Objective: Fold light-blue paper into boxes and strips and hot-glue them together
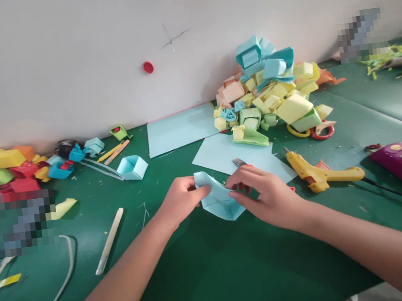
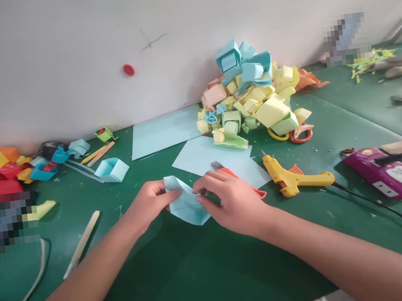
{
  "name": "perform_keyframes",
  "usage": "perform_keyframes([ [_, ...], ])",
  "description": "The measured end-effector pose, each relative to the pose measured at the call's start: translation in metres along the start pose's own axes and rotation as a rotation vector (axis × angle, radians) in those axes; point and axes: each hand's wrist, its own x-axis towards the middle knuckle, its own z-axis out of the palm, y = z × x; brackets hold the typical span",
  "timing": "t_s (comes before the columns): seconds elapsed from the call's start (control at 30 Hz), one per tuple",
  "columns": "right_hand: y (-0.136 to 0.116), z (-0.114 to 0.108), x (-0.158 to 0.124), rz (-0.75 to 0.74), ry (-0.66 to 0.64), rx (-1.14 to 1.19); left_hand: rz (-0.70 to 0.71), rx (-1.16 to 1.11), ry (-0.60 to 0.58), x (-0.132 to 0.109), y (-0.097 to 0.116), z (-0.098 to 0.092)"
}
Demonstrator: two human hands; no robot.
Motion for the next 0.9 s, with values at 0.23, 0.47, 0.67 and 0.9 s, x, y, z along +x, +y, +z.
perform_keyframes([
  [0.23,0.004,0.0,0.0,-0.064,-0.029,0.058,0.092,0.225,0.089,-0.013,0.01,0.009],
  [0.47,0.005,0.0,0.0,-0.043,-0.032,0.046,0.207,0.27,0.01,-0.027,0.019,0.016],
  [0.67,0.005,-0.002,0.002,-0.022,-0.034,0.055,0.195,0.277,-0.056,-0.031,0.021,0.019],
  [0.9,0.005,0.0,0.003,0.009,-0.004,0.061,0.056,0.233,0.073,-0.011,0.008,0.015],
])
